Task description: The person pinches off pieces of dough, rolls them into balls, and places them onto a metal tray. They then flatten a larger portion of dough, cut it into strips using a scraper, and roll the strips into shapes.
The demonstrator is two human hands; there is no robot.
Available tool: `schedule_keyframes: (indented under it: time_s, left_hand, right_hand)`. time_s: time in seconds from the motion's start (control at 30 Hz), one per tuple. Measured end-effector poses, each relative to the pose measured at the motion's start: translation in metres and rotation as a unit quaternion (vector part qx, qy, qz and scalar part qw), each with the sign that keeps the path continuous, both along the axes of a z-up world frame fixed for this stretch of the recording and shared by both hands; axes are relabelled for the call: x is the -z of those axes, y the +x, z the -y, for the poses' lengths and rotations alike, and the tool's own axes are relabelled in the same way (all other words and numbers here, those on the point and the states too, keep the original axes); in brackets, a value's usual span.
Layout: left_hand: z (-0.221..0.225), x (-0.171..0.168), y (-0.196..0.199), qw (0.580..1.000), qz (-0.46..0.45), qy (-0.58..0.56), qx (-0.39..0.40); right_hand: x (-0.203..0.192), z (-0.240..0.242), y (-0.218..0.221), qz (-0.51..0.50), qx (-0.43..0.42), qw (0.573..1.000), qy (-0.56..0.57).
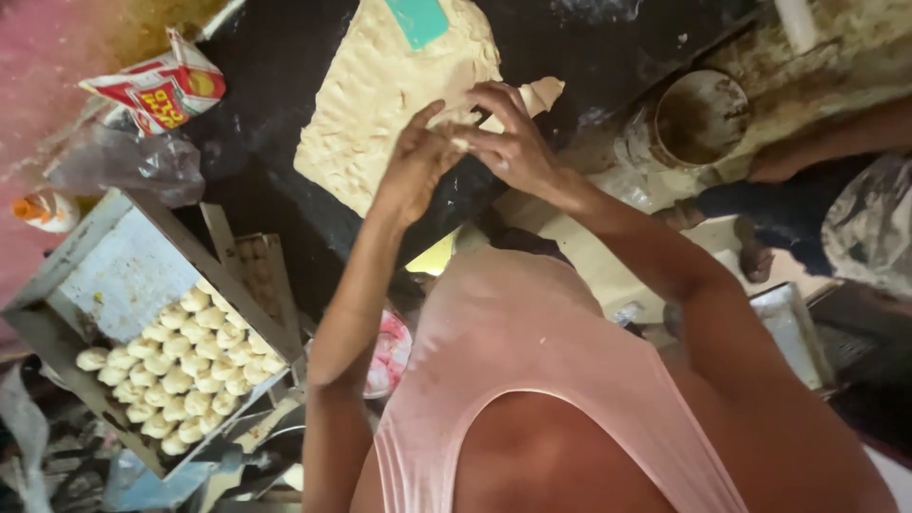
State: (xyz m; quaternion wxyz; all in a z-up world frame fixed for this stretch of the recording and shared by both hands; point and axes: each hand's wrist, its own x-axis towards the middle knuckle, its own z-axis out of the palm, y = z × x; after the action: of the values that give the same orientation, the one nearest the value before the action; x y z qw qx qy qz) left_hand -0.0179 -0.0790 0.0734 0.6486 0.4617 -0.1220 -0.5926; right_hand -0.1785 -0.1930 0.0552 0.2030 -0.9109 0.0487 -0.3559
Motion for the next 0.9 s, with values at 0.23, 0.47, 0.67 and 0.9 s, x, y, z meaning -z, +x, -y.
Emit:
schedule_keyframes:
  time_s: [0.23,0.47,0.67,0.9]
  left_hand:
    - [-0.021,0.006,0.014,0.907,0.418,-0.045,-0.003]
    - [-0.019,0.036,0.039,0.967,0.177,0.034,-0.182]
    - [-0.041,0.023,0.031,0.972,0.22,0.029,-0.079]
    - [-0.056,-0.03,0.036,0.882,0.464,0.0,-0.089]
  right_hand:
    - [-0.007,0.017,0.031,0.011,-0.044,0.862,0.506]
    - [0.037,0.019,0.022,-0.037,-0.298,0.582,0.756]
    - [0.038,0.009,0.045,-0.084,-0.128,0.619,0.77]
    - [-0.024,-0.011,0.074,-0.072,-0.08,0.968,0.225]
